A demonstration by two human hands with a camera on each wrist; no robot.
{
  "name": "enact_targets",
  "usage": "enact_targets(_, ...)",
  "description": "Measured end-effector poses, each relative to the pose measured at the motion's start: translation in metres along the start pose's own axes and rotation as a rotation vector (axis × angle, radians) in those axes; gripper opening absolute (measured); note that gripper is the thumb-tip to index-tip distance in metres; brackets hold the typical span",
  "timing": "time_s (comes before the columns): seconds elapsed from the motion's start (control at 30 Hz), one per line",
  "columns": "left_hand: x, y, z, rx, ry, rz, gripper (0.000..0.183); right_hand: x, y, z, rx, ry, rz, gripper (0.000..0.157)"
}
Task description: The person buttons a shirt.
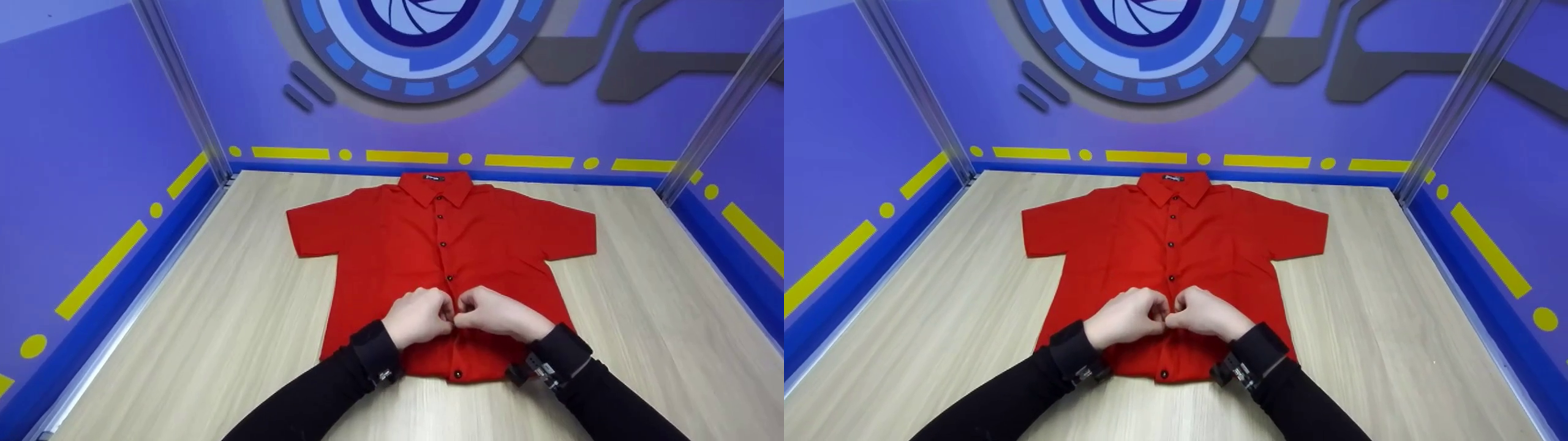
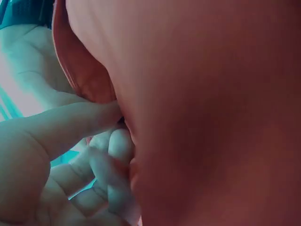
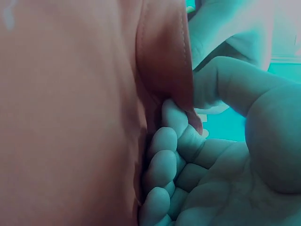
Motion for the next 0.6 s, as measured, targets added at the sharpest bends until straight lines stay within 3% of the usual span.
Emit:
enact_targets(0.17,0.0025,-0.0018,-0.0018,-0.091,-0.315,-0.109,0.009,0.0014,-0.0003,-0.0003,0.003,-0.002,0.011,0.012)
enact_targets(0.27,0.0020,-0.0027,-0.0018,-0.139,-0.438,-0.138,0.010,0.0023,-0.0006,-0.0008,0.018,-0.019,0.025,0.011)
enact_targets(0.4,-0.0002,-0.0035,-0.0016,-0.183,-0.518,-0.151,0.009,0.0032,-0.0011,-0.0019,0.037,-0.053,0.049,0.011)
enact_targets(0.6,-0.0043,-0.0049,-0.0020,-0.210,-0.562,-0.136,0.007,0.0038,-0.0014,-0.0029,0.022,-0.096,0.069,0.011)
Point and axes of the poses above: each hand's wrist, its own y-axis towards the middle knuckle, its own x-axis out of the palm, z = x × y, the point moved 2 cm from there along y, towards the middle knuckle, and after that the axes turned 4 degrees about x, right-handed, at the moved point
